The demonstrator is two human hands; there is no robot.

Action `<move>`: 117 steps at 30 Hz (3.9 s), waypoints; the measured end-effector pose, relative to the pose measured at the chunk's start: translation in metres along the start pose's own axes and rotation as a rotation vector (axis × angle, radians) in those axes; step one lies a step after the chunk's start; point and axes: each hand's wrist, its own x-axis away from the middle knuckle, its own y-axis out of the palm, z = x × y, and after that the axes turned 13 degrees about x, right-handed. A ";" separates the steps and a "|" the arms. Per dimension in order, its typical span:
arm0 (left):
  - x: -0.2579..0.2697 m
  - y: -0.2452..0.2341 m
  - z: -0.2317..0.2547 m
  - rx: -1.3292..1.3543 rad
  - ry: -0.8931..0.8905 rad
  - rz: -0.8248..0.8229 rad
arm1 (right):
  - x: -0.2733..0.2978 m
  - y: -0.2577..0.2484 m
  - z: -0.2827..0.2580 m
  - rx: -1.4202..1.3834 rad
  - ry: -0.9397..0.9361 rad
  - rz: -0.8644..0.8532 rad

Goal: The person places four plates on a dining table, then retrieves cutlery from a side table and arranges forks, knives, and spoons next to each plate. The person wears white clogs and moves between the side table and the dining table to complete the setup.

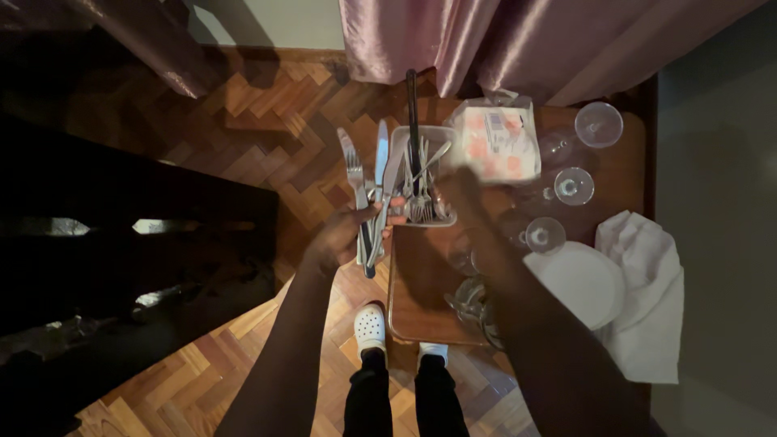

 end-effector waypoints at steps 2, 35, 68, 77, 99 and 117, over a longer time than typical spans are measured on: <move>0.003 -0.003 0.000 0.017 0.047 0.029 | -0.012 0.044 0.027 0.182 0.106 -0.207; 0.001 -0.017 -0.010 0.140 0.017 0.034 | -0.041 0.019 0.060 0.507 -0.084 -0.474; 0.137 0.099 0.029 -0.028 -0.182 -0.108 | 0.254 -0.141 -0.255 0.880 -0.988 -0.506; 0.290 0.191 0.039 0.183 0.276 0.071 | 0.409 -0.163 -0.280 -0.184 -0.862 0.018; 0.656 0.173 0.004 0.354 0.980 0.484 | 0.747 0.052 -0.387 -0.040 -1.365 -0.223; 0.845 -0.059 0.124 0.456 1.167 0.684 | 0.783 0.330 -0.536 -0.154 -0.958 -0.465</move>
